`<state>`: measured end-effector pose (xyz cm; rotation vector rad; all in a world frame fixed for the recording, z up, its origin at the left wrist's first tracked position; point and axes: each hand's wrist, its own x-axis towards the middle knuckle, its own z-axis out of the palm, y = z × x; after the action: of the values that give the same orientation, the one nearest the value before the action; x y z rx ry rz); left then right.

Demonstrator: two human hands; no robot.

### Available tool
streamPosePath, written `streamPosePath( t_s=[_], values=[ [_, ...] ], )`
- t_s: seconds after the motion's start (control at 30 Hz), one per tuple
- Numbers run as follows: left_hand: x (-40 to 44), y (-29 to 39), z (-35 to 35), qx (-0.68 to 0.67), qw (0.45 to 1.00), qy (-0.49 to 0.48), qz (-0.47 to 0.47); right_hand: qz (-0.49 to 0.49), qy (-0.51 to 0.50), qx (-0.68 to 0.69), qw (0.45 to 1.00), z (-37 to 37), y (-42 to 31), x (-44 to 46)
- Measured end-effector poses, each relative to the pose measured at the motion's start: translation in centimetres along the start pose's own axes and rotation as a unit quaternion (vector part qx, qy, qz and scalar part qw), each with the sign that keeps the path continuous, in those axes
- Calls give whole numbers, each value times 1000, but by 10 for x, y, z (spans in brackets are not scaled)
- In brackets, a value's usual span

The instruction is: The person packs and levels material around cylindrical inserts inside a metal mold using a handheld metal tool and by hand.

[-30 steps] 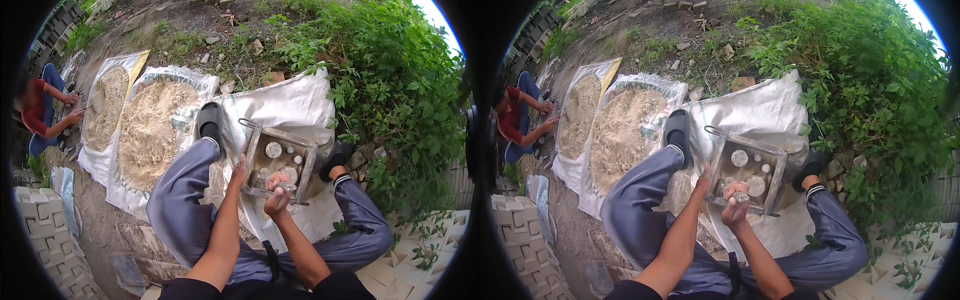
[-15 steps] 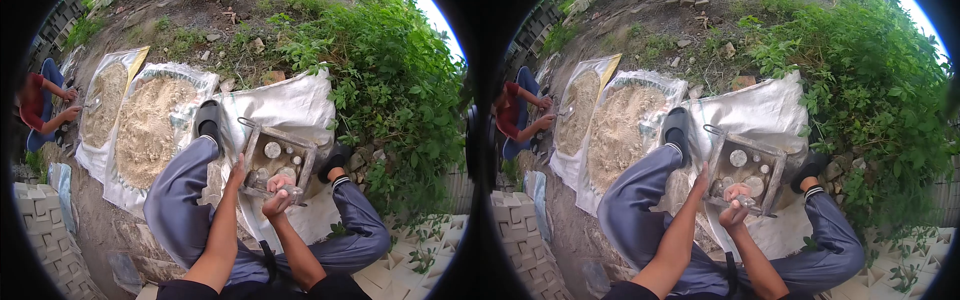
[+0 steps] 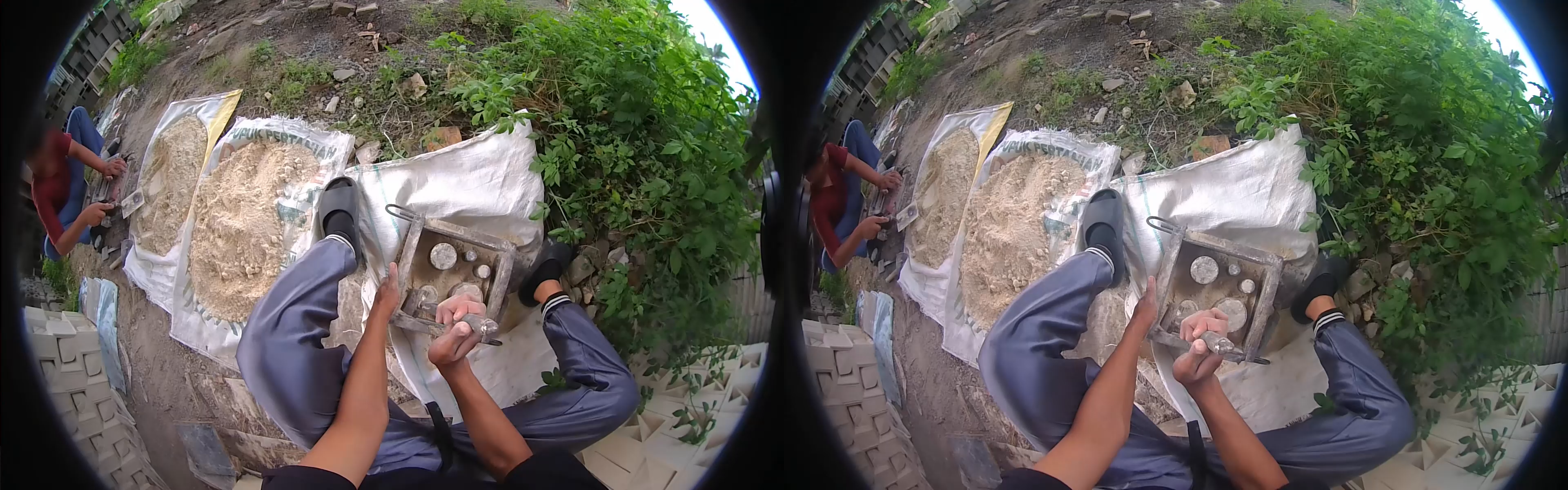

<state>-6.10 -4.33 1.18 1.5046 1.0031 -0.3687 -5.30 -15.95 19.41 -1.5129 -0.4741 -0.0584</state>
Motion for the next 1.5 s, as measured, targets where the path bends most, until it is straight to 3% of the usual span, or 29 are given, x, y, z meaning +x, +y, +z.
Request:
streamPosePath(
  t_s=[0.1, 0.17, 0.23, 0.3, 0.33, 0.5, 0.57, 0.63, 0.7, 0.73, 0.83, 0.87, 0.93, 1.03, 1.07, 1.13, 1.2, 1.23, 1.3, 1.33, 1.37, 1.43, 1.5],
  values=[
    [-4, 6, -2, -11, 1000, -8, 27, -32, -109, -65, 991, -13, 19, 1],
    [-1, 1, -1, 9, 1000, -18, -7, 44, -41, 1, 998, 1, -12, 25],
    [5, -2, 0, -12, 1000, -2, 14, 9, -9, 26, 1000, 1, -10, 18],
    [2, -7, -3, -17, 1000, -8, -5, -37, -69, -5, 997, -8, 9, 0],
    [1, 0, -2, -23, 1000, -16, -13, -59, -146, -97, 983, -13, 15, 4],
    [-3, 13, -7, -34, 998, -28, -39, -21, -100, -86, 991, -7, -13, 29],
    [21, -21, 6, -37, 998, -35, 46, -96, -57, -39, 993, -5, -11, 17],
    [1, -1, 1, -51, 998, -30, 6, -76, -103, -88, 988, -7, 4, 18],
    [14, -7, 3, -46, 998, -38, -7, 69, -83, 2, 994, -3, 6, 22],
    [10, -8, 2, -40, 998, -32, 28, 38, -81, -2, 996, -4, -4, 28],
    [13, -8, 2, -16, 1000, -26, 3, -37, -94, 28, 994, -9, -3, 25],
    [6, -11, 0, -12, 999, -30, 3, -6, -135, -1, 991, -12, 13, 21],
    [-25, 23, -14, -118, 981, -134, -78, 14, -147, -31, 989, -15, 11, 23],
    [60, -57, 7, -118, 986, -116, -15, 16, -119, -27, 992, -9, 4, 28],
    [48, -38, 3, -58, 988, -124, 74, -5, -106, -34, 994, -7, 6, 26],
    [9, -11, -3, -109, 983, -133, 67, -25, -79, -43, 996, -5, 8, 22],
    [-21, 22, -6, -63, 992, -99, 53, -68, -154, -228, 959, -9, 6, 33],
    [-31, 32, -7, -31, 998, -55, 29, -74, -144, -228, 960, -15, 0, 33],
    [13, -6, -1, 37, 995, -2, 89, 20, -80, -70, 994, -31, -12, 31],
    [1, 6, 1, 59, 995, 54, 66, 80, -29, 51, 995, -41, -32, 36],
    [-13, 14, 1, 80, 990, 110, 39, 64, 17, 94, 993, -55, -46, 42],
    [-31, 29, -2, 98, 990, 99, 37, 98, 101, 143, 980, -87, -76, 57],
    [-42, 25, -4, 181, 966, 73, 172, 137, 118, 85, 980, -127, -88, 68]
  ],
)
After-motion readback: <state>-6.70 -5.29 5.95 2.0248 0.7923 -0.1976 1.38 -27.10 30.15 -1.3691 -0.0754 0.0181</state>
